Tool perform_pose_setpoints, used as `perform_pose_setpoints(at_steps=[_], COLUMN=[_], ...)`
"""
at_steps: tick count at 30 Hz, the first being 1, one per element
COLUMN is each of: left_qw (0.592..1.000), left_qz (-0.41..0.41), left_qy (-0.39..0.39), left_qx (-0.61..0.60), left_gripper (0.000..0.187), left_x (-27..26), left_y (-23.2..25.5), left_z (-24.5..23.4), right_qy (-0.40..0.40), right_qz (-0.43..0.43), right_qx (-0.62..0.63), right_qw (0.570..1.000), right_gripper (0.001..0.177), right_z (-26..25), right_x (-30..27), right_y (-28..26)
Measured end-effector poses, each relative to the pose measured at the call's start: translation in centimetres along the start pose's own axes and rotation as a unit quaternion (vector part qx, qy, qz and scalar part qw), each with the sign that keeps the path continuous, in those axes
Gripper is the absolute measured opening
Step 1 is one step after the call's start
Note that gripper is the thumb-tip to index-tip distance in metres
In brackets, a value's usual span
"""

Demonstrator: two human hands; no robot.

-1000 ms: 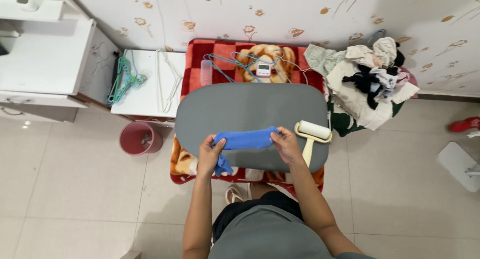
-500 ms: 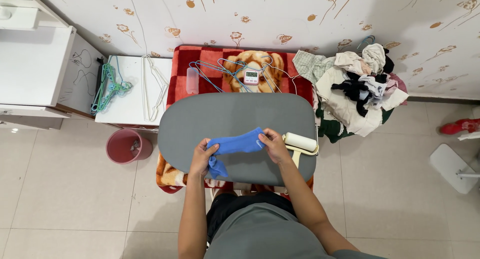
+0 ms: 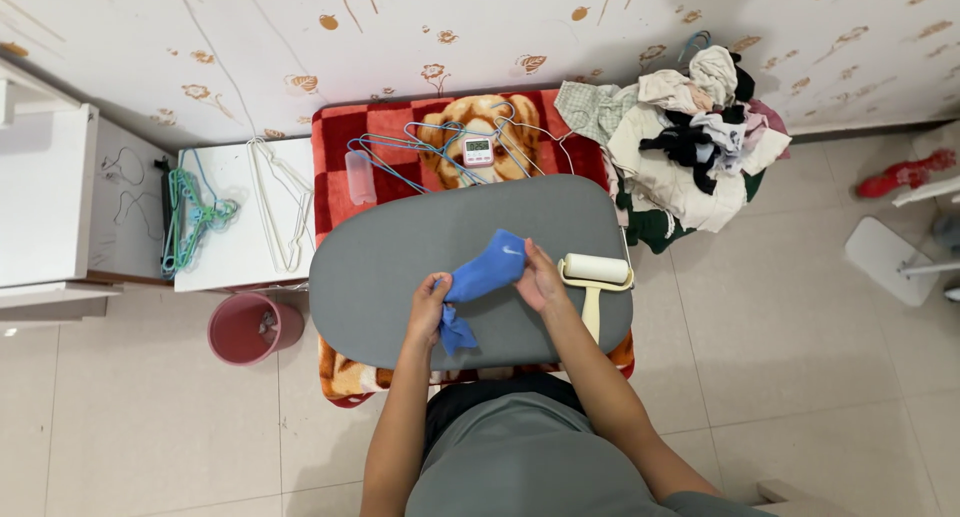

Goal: The person uses a lint roller to clean several small clothing items on an ironing board. They roll a blue sock, a white cloth, and a pink undergarment, then place each item aside after treatment.

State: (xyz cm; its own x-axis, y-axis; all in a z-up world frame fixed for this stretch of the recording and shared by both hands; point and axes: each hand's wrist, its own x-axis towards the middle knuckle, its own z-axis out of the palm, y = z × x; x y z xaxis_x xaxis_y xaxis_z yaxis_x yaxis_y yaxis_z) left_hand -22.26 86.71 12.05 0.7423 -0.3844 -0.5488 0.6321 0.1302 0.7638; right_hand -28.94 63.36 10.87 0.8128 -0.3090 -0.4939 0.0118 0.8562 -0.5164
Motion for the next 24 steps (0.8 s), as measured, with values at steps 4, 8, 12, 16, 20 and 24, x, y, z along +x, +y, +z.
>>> perform_pose_setpoints(at_steps=[4,8,12,16,20,24], left_qw=[1.0,0.999,0.993,0.99,0.967,0.939], left_qz=[0.009,0.006,0.025,0.058,0.127,0.109], left_qy=[0.012,0.038,0.059,0.037,0.009,0.039], left_qx=[-0.015,0.036,0.096,0.126,0.22,0.324], left_gripper=[0.018,0.018,0.017,0.019,0.029,0.028], left_x=[1.8,1.8,1.9,2.7,3.6,4.8], left_y=[-1.6,-1.3,-0.8,-2.0,-3.6,-3.8], left_z=[-1.5,-2.7,-4.0,-5.1,-5.5,-4.8], right_qy=[-0.04,0.0,0.027,0.063,0.172,0.197], right_qz=[0.083,0.032,-0.049,-0.18,-0.253,-0.238], right_qx=[0.013,-0.032,-0.043,-0.2,-0.544,-0.701], right_qw=[0.996,0.999,0.998,0.961,0.781,0.643], right_gripper=[0.03,0.028,0.024,0.026,0.034,0.051], right_z=[-1.1,-1.6,-1.5,-0.7,0.1,1.5], right_x=[1.0,2.8,3.3,3.2,3.0,2.2], right_y=[2.1,4.9,6.1,6.7,5.5,4.0])
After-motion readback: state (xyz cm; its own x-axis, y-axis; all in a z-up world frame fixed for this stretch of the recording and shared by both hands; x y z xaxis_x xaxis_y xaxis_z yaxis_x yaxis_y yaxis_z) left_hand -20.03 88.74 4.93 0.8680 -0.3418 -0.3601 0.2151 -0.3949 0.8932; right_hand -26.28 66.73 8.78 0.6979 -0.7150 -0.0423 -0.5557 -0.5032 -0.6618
